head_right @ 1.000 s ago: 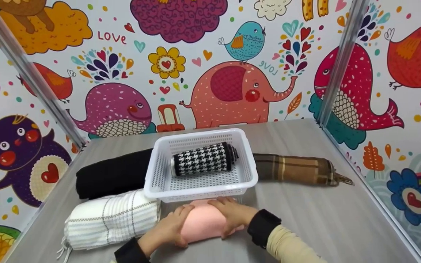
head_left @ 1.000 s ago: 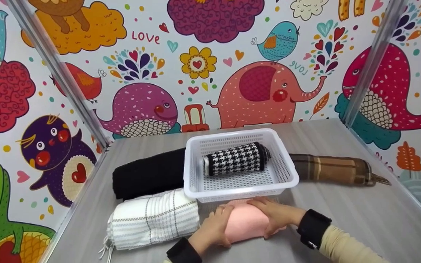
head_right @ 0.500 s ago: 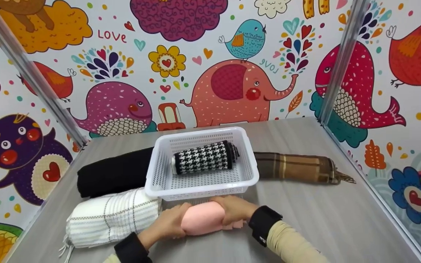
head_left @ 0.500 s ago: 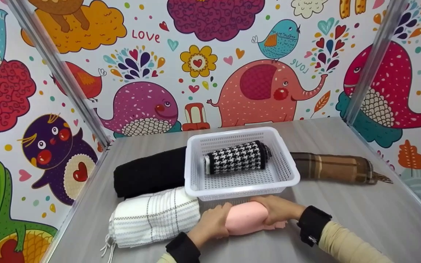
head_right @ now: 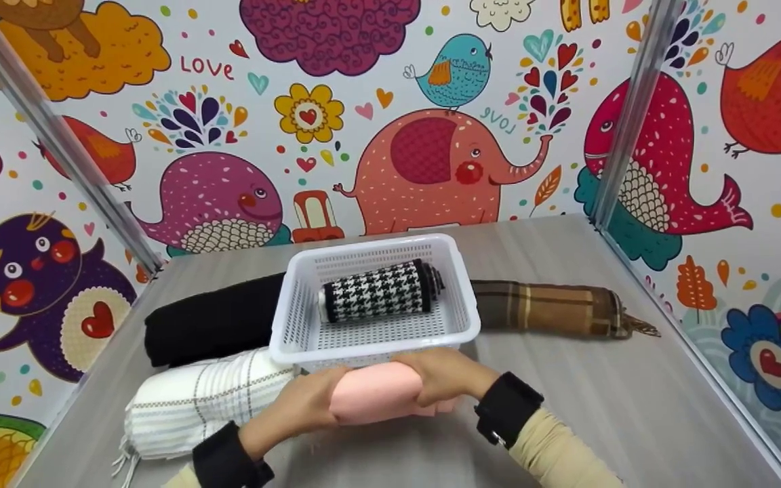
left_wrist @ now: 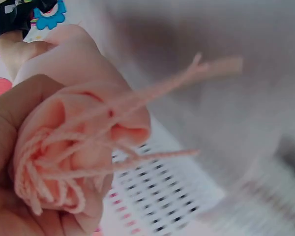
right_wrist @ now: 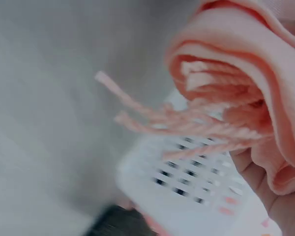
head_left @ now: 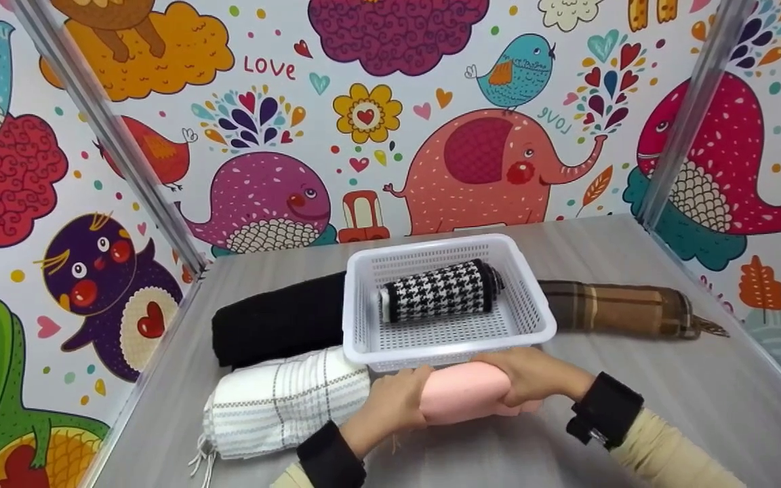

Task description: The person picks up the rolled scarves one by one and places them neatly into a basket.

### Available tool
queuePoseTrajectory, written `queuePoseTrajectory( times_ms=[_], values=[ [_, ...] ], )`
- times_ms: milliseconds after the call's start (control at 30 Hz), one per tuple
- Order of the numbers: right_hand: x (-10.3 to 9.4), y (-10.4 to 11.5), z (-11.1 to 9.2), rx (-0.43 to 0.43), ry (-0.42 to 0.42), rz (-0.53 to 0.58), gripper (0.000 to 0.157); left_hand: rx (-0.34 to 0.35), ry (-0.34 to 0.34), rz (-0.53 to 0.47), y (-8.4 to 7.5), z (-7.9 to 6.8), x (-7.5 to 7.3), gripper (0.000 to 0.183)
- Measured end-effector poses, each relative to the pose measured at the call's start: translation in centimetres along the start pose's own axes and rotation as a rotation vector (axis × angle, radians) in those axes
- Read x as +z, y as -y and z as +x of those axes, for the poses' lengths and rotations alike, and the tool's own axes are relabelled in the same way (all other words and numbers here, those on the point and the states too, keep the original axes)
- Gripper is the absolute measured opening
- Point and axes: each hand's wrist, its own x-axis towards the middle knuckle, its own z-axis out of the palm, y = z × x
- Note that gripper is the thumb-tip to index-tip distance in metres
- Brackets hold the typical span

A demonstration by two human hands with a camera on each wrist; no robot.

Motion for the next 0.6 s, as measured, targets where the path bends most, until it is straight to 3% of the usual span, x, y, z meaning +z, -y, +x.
queuePoseTrajectory(
  times_ms=[133, 300, 467, 600],
  values=[
    [-2.3, 0.9, 0.2, -0.038, -0.037, -0.025, 0.062, 0.040, -0.051, 0.013, -0.6, -0.1, -2.1, 0.055],
    [-5.6, 1.7, 0.8, -0.034, -0.046, -0.037, 0.059, 0.044, -0.064, 0.022, -1.3, 0.5, -5.3, 0.056],
    [-8.9, 1.8, 2.2, 0.015, -0.047, -0.038, 0.056, 0.047, -0.105, 0.060, -1.4, 2.2, -8.2, 0.059],
    [-10.7, 0.8, 3.7, 0.033, -0.083, -0.088, 0.057, 0.041, -0.138, 0.081, -0.9, 4.2, -9.6, 0.059]
  ],
)
